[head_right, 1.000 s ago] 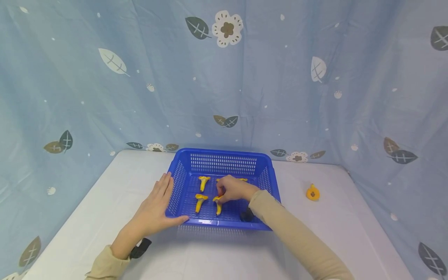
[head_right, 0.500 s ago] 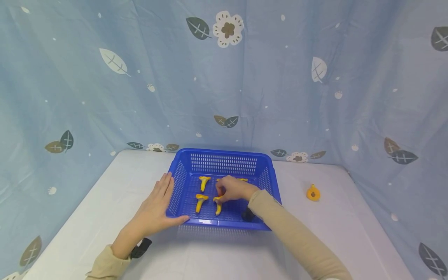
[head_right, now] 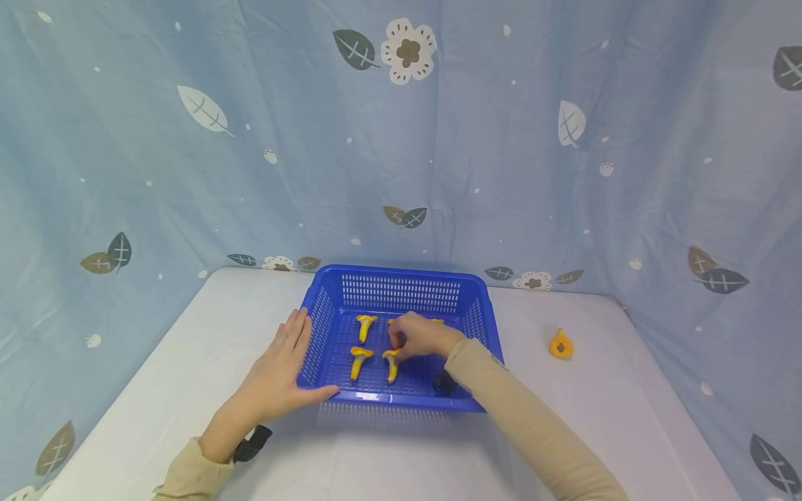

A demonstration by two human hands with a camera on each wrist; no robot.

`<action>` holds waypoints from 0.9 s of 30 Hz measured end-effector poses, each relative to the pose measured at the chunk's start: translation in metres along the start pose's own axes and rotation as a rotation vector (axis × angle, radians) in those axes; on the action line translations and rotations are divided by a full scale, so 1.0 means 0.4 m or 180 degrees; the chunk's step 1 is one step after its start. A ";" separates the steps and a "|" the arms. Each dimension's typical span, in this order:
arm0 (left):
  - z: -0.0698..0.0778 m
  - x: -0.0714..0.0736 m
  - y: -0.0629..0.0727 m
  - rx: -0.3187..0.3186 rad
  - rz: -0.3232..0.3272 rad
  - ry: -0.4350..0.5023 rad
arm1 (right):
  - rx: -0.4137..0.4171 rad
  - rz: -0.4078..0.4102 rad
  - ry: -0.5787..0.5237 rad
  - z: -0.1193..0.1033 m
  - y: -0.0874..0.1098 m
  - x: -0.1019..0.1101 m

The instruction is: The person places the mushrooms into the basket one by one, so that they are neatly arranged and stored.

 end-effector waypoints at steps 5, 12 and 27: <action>0.001 0.001 0.000 0.0006 0.0020 0.0032 | -0.0102 0.0034 -0.0111 0.004 0.008 0.011; -0.001 0.000 0.001 0.0017 -0.0006 0.0041 | -0.0115 0.0234 -0.0367 0.016 0.023 0.043; -0.001 0.000 0.001 0.0020 -0.0005 0.0029 | -0.0275 0.0721 -0.0869 0.031 0.075 0.111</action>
Point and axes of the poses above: each hand's wrist, its own y-axis away from the middle knuckle, its own x-axis out of the back of the hand, z = x × y, the point moved 9 cm from there along -y, towards the middle knuckle, and after that the axes turned 5 degrees about -y, right-handed, at the moved point
